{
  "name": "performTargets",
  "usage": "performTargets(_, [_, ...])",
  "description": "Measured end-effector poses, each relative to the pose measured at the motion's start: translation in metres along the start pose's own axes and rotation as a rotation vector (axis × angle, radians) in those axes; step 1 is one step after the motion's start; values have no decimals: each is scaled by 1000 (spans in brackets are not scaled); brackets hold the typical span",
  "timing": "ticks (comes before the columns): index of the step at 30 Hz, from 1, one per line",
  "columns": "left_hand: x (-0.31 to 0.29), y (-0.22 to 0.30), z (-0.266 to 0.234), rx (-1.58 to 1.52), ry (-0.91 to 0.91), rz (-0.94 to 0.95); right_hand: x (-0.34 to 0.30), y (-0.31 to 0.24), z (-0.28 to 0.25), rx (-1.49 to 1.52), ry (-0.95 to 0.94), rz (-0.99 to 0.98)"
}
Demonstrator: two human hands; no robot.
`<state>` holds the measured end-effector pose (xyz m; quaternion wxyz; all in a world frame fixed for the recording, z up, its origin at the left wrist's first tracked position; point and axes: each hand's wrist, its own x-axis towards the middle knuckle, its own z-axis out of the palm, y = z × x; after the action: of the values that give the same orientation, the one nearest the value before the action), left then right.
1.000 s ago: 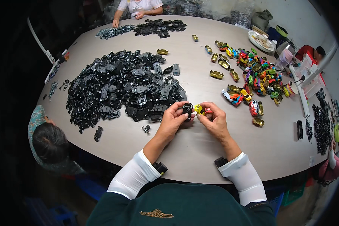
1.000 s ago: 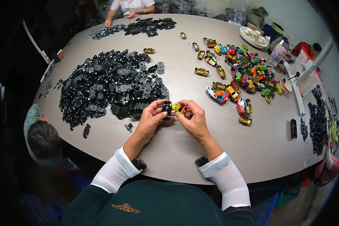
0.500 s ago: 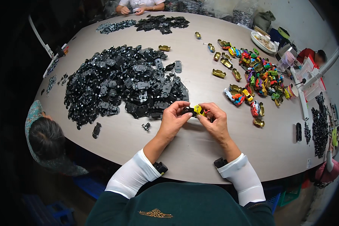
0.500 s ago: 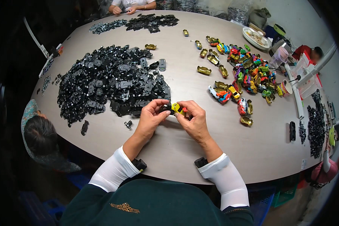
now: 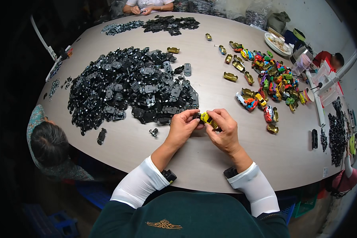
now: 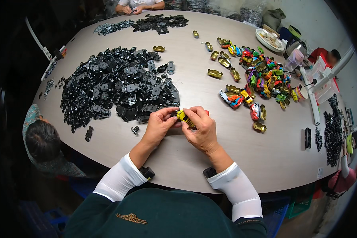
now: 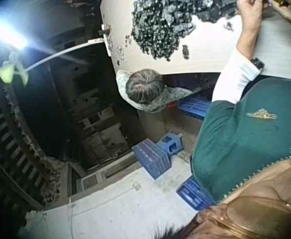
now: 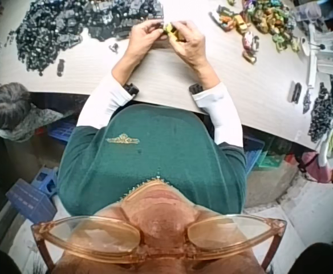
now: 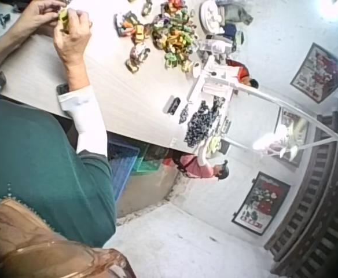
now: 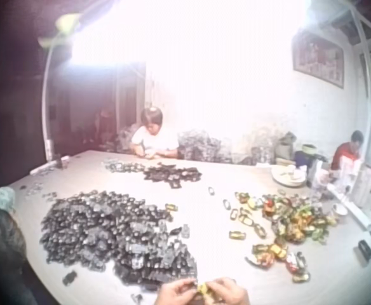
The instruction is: The person assembles small toy cars by hand at a table. They pick up a black chassis and a colored car body, fit the body onto the chassis, and place the completed toy car on the table. This process is repeated with different colored bodies throughout the clip.
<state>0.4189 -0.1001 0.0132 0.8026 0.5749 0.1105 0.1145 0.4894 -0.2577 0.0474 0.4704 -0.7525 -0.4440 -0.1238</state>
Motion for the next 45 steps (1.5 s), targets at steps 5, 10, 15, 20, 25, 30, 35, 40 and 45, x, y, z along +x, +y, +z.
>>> performTargets(5, [-1, 2, 0, 108, -12, 27, -2, 0, 1, -34, -38, -8])
performTargets(10, [-1, -3, -2, 180, -69, 33, -5, 7, 6, -31, -52, -4])
performTargets(15, [-5, 9, 2, 249, -17, -50, -6, 6, 7, -11, -99, 2])
performTargets(20, [-6, 6, 1, 360, -18, 18, -7, 8, 8, -47, -130, -3])
performTargets(25, [-6, 5, 2, 311, -46, -34, -9, 10, 11, -85, -121, -8])
performTargets(30, [-6, 5, 1, 403, -45, 58, -9, 8, 10, -115, -137, 5])
performTargets(35, [-6, 4, -1, 409, -46, 63, -9, 5, 9, -134, -154, 5])
performTargets(40, [-11, 17, 3, 353, -73, 75, -7, 13, 6, -10, -115, 47])
performTargets(45, [-3, 13, -6, 104, -134, 122, 0, 5, -3, 189, -142, 157])
